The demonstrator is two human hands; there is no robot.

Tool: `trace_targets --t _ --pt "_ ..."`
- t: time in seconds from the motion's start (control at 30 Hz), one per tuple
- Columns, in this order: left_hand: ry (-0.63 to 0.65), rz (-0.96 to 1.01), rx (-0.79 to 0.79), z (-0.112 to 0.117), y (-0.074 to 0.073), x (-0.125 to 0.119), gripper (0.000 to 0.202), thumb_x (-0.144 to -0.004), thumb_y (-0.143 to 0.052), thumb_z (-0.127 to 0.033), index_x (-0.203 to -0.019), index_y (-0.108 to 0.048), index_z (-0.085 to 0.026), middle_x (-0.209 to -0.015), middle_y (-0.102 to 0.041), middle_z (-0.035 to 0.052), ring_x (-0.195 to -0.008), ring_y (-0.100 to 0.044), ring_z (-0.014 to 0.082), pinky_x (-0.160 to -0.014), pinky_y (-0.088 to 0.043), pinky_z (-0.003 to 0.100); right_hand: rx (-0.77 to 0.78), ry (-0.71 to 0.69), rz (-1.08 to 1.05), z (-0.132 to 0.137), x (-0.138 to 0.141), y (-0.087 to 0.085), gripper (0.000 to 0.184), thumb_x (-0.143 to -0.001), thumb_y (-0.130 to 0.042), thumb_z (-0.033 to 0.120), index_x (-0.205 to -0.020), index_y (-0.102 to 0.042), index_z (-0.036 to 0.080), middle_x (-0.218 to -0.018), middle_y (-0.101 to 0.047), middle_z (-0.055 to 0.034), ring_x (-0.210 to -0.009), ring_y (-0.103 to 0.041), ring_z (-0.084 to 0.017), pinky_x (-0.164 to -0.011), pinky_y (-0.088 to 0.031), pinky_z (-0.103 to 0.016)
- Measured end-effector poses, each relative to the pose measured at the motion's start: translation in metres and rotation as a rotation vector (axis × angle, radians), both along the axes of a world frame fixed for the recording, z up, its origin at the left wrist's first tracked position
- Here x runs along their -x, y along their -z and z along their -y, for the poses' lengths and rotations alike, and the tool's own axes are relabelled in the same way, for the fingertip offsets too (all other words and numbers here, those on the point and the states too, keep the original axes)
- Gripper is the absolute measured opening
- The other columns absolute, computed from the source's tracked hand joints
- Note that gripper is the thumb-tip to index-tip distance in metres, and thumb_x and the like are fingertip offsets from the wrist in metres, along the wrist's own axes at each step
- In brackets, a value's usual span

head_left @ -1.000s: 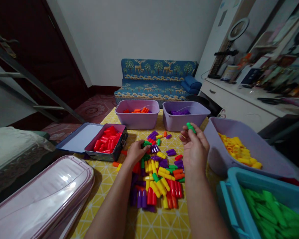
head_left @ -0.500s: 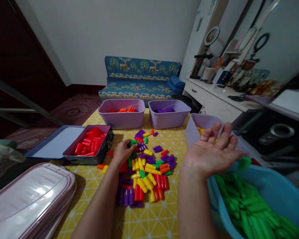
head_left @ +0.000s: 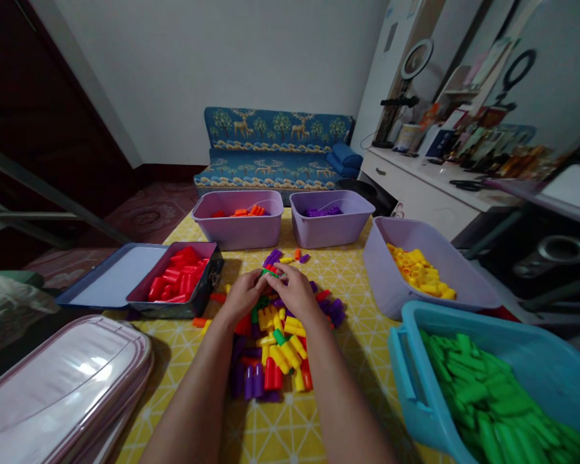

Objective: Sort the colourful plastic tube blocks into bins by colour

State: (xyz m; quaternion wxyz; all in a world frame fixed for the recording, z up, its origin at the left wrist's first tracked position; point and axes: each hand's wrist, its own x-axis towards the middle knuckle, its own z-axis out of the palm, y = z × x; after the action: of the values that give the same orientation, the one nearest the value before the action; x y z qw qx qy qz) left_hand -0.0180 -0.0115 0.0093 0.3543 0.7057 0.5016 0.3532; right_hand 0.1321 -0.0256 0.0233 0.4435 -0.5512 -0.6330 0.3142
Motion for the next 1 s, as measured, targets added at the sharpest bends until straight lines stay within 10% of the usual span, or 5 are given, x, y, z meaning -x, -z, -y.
trace_targets --t 0.3,0.57,0.77,1.0 --pt "-0.059 0.001 0.019 0.0 0.002 0.001 0.049 -0.086 -0.042 -0.056 -0.073 -0.064 -0.013 -0.062 -0.059 0.0013 -0.058 -0.05 0.0138 -0.054 -0.037 0.022 0.022 -0.031 0.313 0.004 -0.001 -0.002 0.018 -0.08 -0.063 0.028 -0.094 -0.075 0.025 -0.093 -0.073 -0.0048 -0.086 -0.066 -0.019 -0.079 -0.049 -0.028" --pt "-0.134 -0.037 -0.064 0.003 -0.004 0.0 0.049 -0.087 -0.045 -0.053 -0.085 -0.071 -0.012 -0.069 -0.065 0.0024 -0.065 -0.056 0.0154 -0.06 -0.038 0.022 0.029 0.015 -0.105 0.0 -0.003 0.005 0.017 -0.076 -0.064 0.03 -0.087 -0.071 0.019 -0.074 -0.071 -0.003 -0.067 -0.065 -0.016 -0.064 -0.05 -0.026" --pt "-0.177 -0.021 -0.017 0.002 -0.001 0.001 0.049 -0.086 -0.045 -0.054 -0.085 -0.071 -0.012 -0.067 -0.067 0.0042 -0.064 -0.059 0.0168 -0.059 -0.04 0.023 -0.419 0.493 -1.014 0.01 -0.03 -0.056 0.019 -0.077 -0.066 0.034 -0.085 -0.056 0.019 -0.07 -0.061 0.0041 -0.058 -0.057 -0.007 -0.059 -0.048 -0.02" --pt "-0.202 -0.047 -0.039 0.001 0.003 -0.001 0.043 -0.082 -0.051 -0.047 -0.089 -0.073 -0.012 -0.076 -0.073 0.0072 -0.071 -0.063 0.0195 -0.062 -0.044 0.024 -0.784 0.762 -1.269 0.04 -0.089 -0.1 0.01 -0.086 -0.053 0.02 -0.077 -0.049 0.021 -0.073 -0.05 0.0052 -0.068 -0.056 -0.004 -0.065 -0.049 -0.015"
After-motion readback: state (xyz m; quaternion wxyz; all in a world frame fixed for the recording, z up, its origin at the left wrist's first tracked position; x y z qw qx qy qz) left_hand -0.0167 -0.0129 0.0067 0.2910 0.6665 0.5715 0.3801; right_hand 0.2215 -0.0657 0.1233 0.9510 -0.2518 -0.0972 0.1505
